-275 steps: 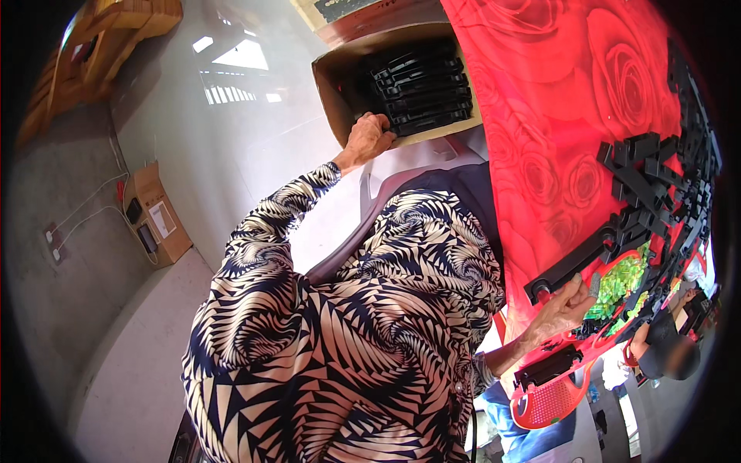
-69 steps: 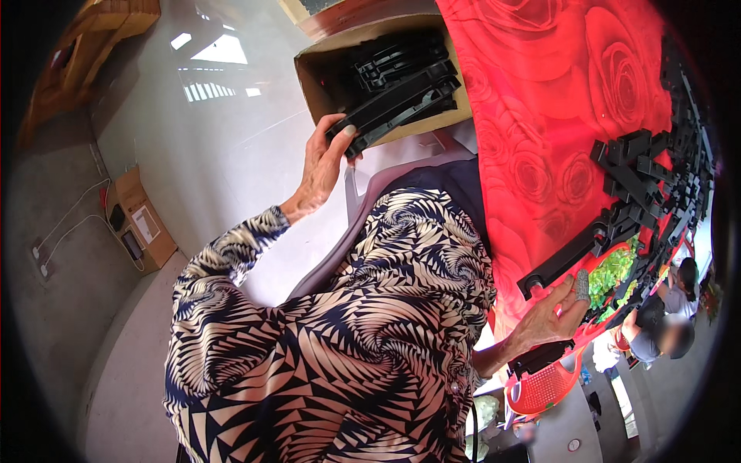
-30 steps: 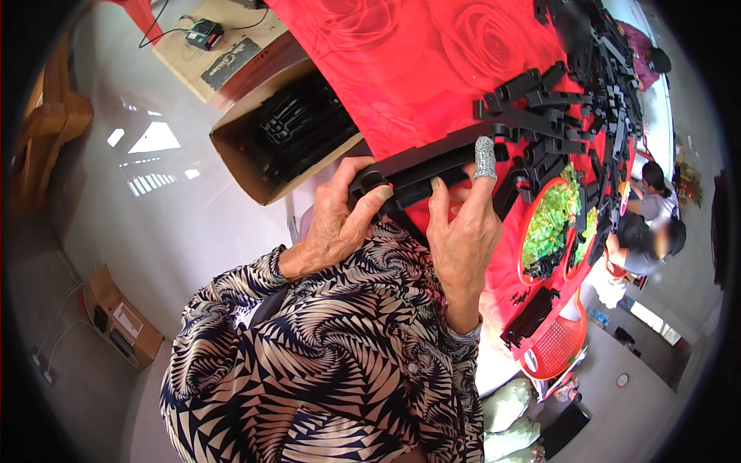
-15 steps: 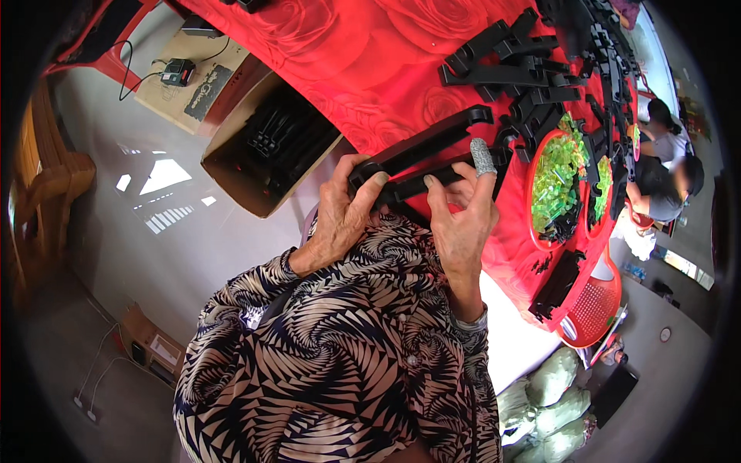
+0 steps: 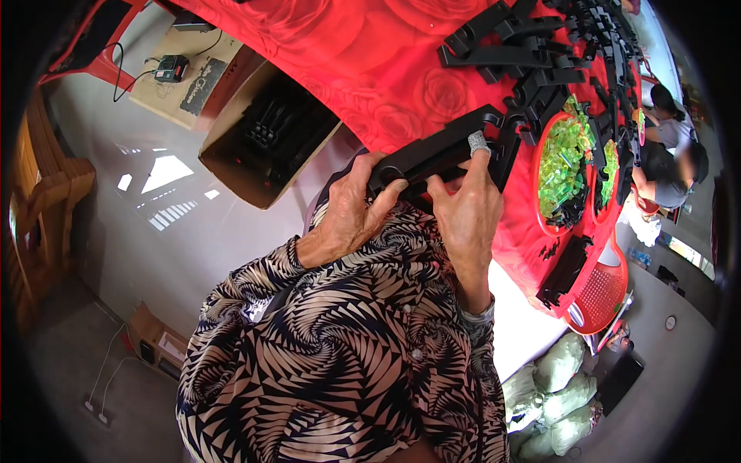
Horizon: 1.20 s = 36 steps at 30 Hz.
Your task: Sorting and assembling black plastic components and placing them into a box at a manufacturing table.
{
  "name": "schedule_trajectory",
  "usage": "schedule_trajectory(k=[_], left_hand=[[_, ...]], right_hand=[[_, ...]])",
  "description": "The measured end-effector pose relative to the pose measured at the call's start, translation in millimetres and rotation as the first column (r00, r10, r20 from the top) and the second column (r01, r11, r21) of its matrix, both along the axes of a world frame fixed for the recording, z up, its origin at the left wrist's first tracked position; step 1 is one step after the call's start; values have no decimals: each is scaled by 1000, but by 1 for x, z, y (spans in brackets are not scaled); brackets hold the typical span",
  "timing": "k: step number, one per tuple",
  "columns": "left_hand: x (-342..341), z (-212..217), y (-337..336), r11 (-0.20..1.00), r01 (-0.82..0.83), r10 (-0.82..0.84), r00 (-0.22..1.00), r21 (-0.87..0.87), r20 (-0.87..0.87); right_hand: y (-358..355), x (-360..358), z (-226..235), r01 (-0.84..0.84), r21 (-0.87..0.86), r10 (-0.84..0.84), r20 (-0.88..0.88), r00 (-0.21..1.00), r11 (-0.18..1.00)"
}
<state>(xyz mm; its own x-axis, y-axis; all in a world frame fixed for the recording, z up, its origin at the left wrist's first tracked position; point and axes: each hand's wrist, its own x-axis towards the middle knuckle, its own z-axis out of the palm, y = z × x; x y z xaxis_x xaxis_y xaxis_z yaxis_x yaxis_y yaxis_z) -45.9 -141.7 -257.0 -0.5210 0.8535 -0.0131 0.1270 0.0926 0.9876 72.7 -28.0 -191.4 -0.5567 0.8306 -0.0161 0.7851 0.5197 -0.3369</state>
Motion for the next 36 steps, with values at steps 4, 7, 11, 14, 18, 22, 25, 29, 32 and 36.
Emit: schedule_trajectory(k=[4,7,11,14,18,22,25,29,32,36], left_hand=[[1,-6,1,998,-46,47,998,52,-35],[1,-8,2,998,-45,46,999,51,-28],[1,-8,2,999,-49,49,999,9,19],[2,-6,4,997,-71,72,990,-7,118],[-2,-8,2,997,-72,76,981,-29,179],[-10,-9,-2,993,-95,104,984,-67,142],[-12,-6,-7,994,-73,83,988,-82,133],[-8,-10,-12,998,-53,52,997,-15,-60],[-2,1,-13,998,-17,16,1000,-53,-10],[-4,0,-17,998,67,-66,996,-14,56]], right_hand=[[2,-1,-3,-23,55,25,-40,999,998],[1,-2,-3,7,18,-6,-53,999,1000],[1,-2,-7,55,-36,-60,-154,986,998],[-1,-3,-7,32,-8,-33,-251,967,999],[-10,6,5,114,-208,-188,-384,904,972],[-5,-3,9,88,-247,-194,-448,873,965],[-3,-14,1,80,-258,-185,-415,891,963],[-1,-28,-1,17,-27,-20,-121,992,999],[-2,-24,-1,61,-165,-88,-161,983,984],[-17,-24,-13,154,-160,-200,-334,921,975]])
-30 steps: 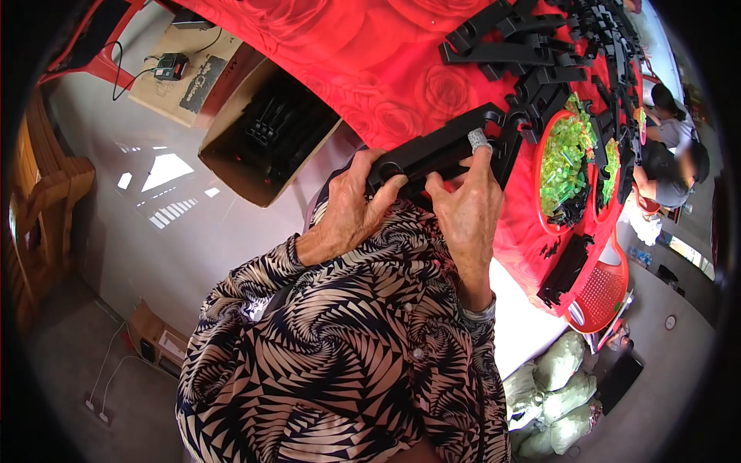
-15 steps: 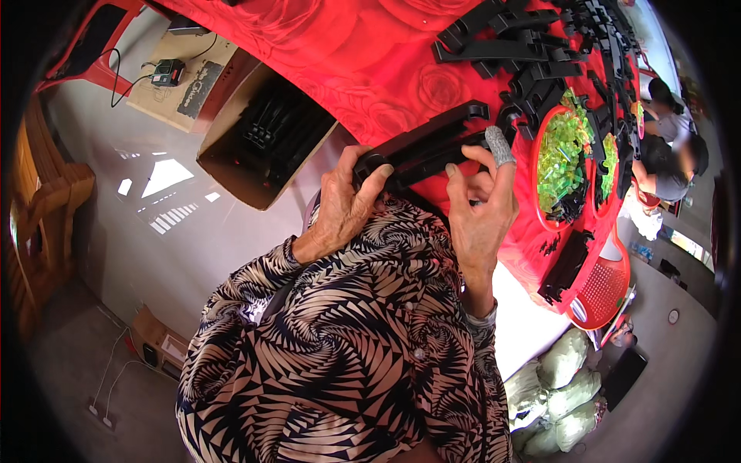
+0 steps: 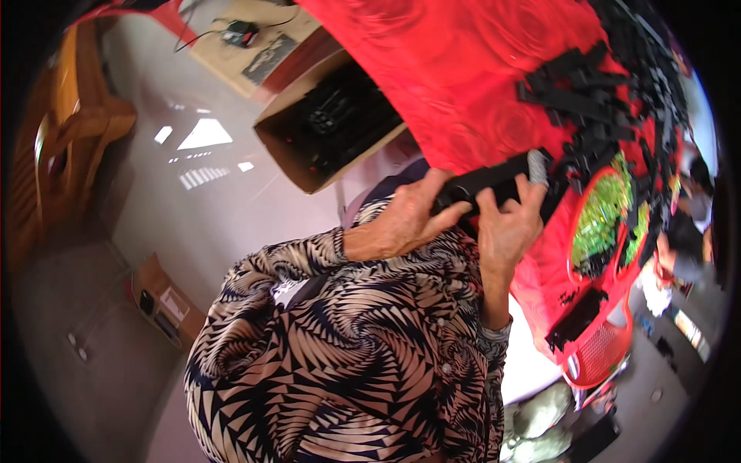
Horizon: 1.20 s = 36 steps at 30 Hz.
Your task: Sorting and assembling black plastic components and placing them into a box at a manufacturing table.
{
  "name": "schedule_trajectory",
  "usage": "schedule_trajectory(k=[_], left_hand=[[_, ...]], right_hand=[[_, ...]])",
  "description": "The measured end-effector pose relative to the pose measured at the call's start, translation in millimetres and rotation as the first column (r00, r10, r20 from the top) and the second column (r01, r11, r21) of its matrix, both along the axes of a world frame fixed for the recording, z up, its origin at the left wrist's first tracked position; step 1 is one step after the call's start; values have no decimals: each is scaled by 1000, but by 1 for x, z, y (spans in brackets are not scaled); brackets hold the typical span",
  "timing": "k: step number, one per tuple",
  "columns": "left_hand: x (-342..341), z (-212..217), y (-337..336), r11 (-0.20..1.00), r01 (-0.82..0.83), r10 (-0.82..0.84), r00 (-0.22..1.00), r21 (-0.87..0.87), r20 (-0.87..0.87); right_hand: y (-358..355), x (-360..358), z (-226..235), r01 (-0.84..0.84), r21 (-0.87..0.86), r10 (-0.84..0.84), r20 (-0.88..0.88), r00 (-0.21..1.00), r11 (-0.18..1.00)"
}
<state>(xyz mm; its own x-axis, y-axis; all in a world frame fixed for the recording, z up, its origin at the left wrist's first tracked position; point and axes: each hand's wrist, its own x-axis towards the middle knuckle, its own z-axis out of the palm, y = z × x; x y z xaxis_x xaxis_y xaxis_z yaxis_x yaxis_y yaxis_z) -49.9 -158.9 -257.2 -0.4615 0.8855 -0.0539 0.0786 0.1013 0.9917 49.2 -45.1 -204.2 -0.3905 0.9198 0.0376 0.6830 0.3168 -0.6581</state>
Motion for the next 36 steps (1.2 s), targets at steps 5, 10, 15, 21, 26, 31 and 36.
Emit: schedule_trajectory(k=[5,10,15,21,26,31,36], left_hand=[[3,4,1,997,64,-60,995,-40,75],[4,0,0,999,39,-41,996,29,74],[2,-2,-3,994,-2,-6,997,111,74],[-6,1,-2,986,-46,20,987,162,159],[-29,-10,-11,943,-281,266,958,177,105],[-76,-12,-69,833,-547,495,802,79,333],[-101,-71,-139,801,-588,596,770,-109,228]], right_hand=[[2,8,-5,-5,120,10,-41,999,993],[-3,8,-1,-75,253,56,80,995,964],[-7,14,-6,-51,232,28,100,995,971],[-12,4,2,-16,256,124,-411,903,967],[-15,9,23,-159,586,364,-250,897,794],[-12,28,18,-155,686,387,-198,900,711],[-8,47,7,-155,642,351,-189,917,751]])
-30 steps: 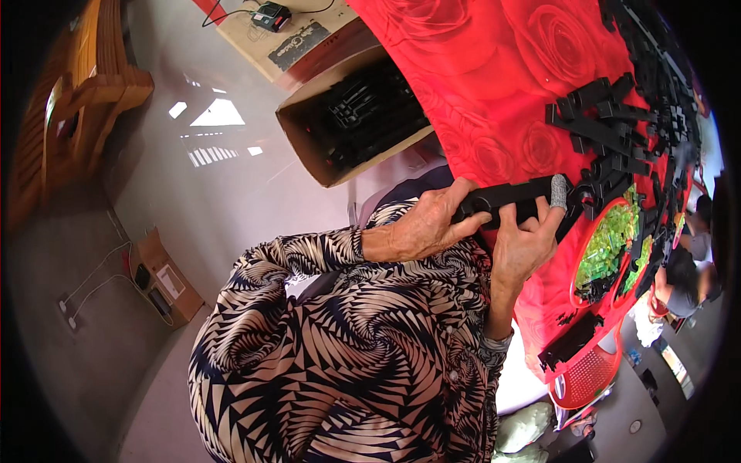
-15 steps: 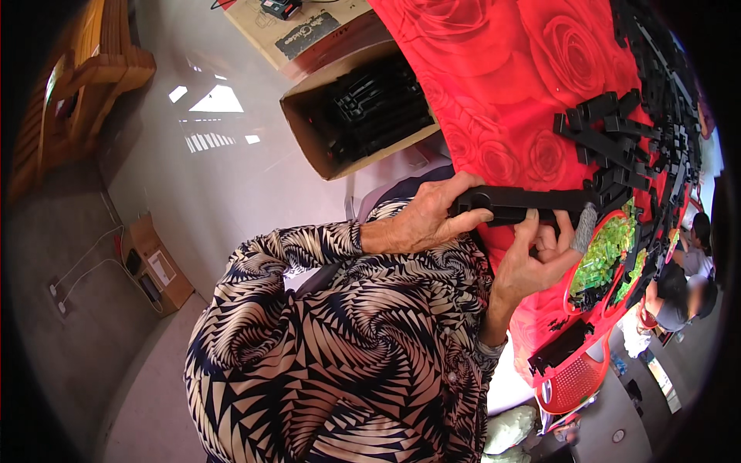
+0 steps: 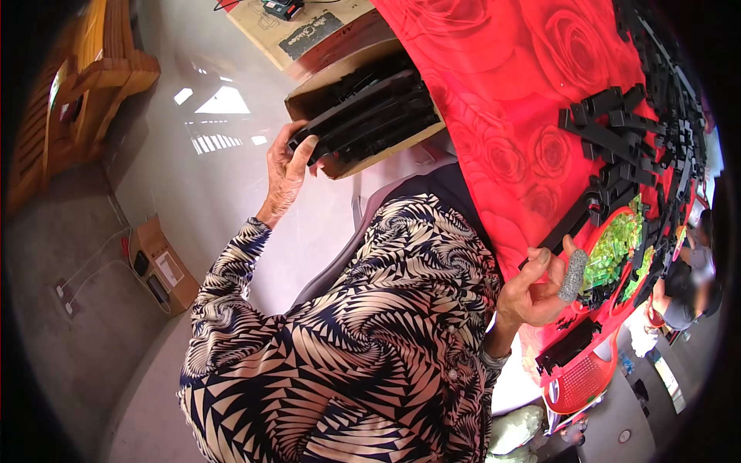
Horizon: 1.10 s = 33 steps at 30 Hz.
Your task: Sorting and assembling black plastic components and placing them into a box at a manufacturing table.
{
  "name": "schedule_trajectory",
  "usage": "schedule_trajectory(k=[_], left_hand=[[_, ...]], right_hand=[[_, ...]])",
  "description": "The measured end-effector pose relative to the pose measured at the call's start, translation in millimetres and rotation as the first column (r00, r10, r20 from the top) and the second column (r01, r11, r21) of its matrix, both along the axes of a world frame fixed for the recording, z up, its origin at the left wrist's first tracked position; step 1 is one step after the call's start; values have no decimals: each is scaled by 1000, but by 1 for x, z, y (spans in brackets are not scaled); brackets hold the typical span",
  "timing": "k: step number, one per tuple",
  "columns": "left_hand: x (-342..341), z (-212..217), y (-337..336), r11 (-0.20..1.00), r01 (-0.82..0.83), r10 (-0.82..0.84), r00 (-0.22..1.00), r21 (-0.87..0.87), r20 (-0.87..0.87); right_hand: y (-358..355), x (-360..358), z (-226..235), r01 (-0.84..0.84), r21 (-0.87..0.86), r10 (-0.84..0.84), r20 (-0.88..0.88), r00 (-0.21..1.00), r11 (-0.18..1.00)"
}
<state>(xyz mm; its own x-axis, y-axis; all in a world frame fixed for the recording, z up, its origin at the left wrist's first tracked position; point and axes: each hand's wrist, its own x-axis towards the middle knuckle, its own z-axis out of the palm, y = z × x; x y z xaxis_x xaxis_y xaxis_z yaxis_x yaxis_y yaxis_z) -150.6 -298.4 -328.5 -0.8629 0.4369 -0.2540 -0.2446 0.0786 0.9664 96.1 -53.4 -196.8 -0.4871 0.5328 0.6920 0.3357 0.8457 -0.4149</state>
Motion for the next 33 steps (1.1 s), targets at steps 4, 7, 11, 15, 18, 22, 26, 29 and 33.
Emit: schedule_trajectory(k=[4,7,11,15,18,22,26,29,33], left_hand=[[12,-44,-3,1000,15,-13,990,-9,142],[14,-75,20,995,61,-42,974,-80,223],[11,-107,49,948,222,-192,970,-228,146],[13,-156,66,969,180,-144,968,-171,205],[12,-172,76,915,303,-260,948,-268,184],[21,-174,85,832,287,-306,951,-475,39],[21,-139,97,621,303,-390,919,-723,50],[22,-127,88,636,253,-479,870,-729,-116],[16,-113,76,563,102,-577,759,-820,-302]], right_hand=[[-2,5,-3,-13,18,12,69,998,1000],[-3,4,-3,48,49,-57,213,975,998],[-2,1,-6,-30,199,-28,284,959,980],[-3,2,-8,-41,187,-24,329,944,981],[-3,1,-7,-21,121,-27,380,924,992],[2,-8,-3,-94,131,32,410,912,987],[1,-4,-6,-70,28,50,446,894,997],[0,-5,-5,-62,-6,57,471,880,998],[-6,-7,-6,-55,-15,55,474,879,998]])
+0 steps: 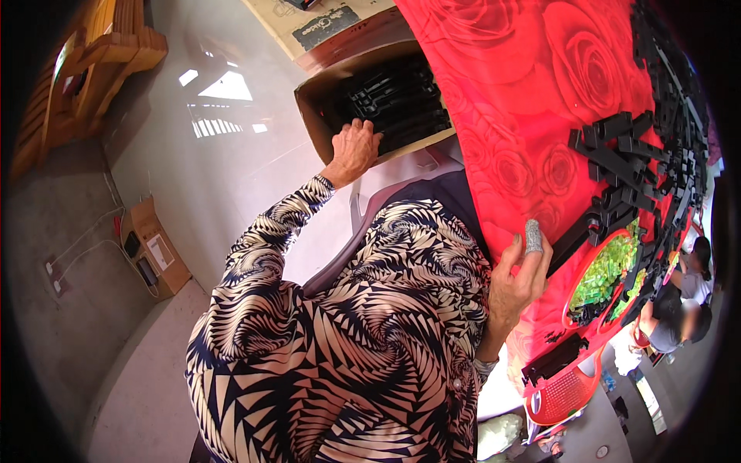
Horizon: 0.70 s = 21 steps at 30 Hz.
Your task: Sorting and assembling black plastic components and placing them into a box at a manufacturing table.
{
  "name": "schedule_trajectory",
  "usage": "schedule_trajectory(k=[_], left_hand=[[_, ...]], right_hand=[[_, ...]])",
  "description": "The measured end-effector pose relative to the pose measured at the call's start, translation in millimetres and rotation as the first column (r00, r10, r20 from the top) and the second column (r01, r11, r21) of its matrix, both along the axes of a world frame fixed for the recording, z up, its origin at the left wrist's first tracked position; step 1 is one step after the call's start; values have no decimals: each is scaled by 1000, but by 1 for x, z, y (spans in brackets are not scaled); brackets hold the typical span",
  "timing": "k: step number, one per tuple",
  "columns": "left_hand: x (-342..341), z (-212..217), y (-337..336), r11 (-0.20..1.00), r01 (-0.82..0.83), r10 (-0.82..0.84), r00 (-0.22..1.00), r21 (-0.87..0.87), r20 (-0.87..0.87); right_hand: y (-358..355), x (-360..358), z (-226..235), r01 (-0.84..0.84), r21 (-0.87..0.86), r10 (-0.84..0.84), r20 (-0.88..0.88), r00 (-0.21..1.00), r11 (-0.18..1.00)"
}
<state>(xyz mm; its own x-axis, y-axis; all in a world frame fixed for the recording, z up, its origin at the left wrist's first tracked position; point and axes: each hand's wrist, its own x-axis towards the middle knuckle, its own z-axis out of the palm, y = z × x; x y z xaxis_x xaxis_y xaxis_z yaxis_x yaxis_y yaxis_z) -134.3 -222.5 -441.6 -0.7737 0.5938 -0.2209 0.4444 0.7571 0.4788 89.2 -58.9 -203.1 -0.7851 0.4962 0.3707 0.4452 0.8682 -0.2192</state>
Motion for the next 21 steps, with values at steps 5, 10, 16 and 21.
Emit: schedule_trajectory(k=[5,10,16,21], left_hand=[[-23,-6,10,970,140,-67,939,197,-336],[-36,-21,34,980,139,-68,909,143,-412],[-33,-29,38,984,114,-41,895,138,-443],[-27,-14,32,947,61,28,963,316,-268]], right_hand=[[2,-2,-2,-85,93,83,22,996,992],[5,-3,-3,-89,83,86,40,995,993],[2,-1,-3,-18,-19,19,81,996,1000],[1,-1,-4,-14,-26,17,104,994,1000]])
